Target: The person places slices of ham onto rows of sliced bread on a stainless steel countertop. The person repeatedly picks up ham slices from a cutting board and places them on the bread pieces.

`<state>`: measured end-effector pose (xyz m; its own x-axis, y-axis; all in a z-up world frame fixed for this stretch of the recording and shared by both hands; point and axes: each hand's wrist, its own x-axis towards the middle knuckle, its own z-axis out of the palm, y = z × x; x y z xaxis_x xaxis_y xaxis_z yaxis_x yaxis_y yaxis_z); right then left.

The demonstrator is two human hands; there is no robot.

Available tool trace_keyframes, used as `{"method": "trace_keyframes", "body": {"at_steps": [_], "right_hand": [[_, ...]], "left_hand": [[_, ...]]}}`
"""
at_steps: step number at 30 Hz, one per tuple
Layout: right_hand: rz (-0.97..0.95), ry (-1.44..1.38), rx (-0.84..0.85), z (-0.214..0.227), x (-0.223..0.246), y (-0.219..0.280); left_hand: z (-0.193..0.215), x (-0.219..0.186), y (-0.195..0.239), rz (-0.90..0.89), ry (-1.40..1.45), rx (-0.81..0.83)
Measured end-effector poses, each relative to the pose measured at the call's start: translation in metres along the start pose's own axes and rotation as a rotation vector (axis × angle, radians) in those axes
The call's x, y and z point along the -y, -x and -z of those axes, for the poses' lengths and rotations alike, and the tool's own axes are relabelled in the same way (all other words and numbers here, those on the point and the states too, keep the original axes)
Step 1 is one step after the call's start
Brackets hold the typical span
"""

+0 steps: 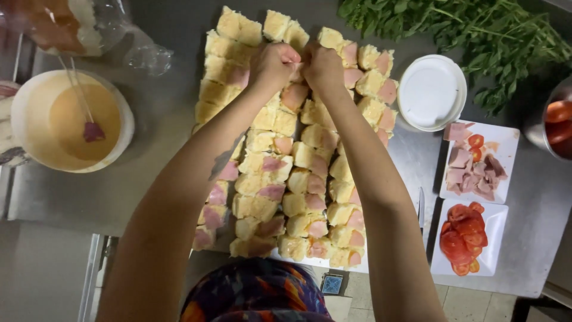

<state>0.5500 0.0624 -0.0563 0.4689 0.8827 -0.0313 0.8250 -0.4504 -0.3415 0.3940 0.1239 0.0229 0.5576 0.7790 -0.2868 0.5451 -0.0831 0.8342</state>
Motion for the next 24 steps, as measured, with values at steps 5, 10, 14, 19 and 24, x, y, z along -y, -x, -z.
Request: {"method": "trace_keyframes", "body": {"at_steps": [5, 10, 14, 19, 24], "right_hand": [[-0.081, -0.096, 0.174, 0.026, 0.016, 0.002], [-0.042, 0.134, 0.22, 0.02, 0.014, 0.005], [0.014, 0.358, 0.232, -0.001, 0.022, 0.014], [-0.023, 0.257, 0.14, 0.008, 0.024, 0.022], [0.154, -0.441, -0.298, 0.138, 0.014, 0.158]], "left_hand": [[-0.036, 0.024, -0.042, -0.046, -0.332, -0.029], [-0.044, 0.011, -0.039, 0.16, 0.004, -0.147], [-0.062, 0.054, -0.053, -0.335, -0.895, -0.248], [-0.026, 0.021, -0.009, -0.382, -1.055, -0.043], [0.037, 0.017, 0.081, -0.662, -0.73, -0.274]]}}
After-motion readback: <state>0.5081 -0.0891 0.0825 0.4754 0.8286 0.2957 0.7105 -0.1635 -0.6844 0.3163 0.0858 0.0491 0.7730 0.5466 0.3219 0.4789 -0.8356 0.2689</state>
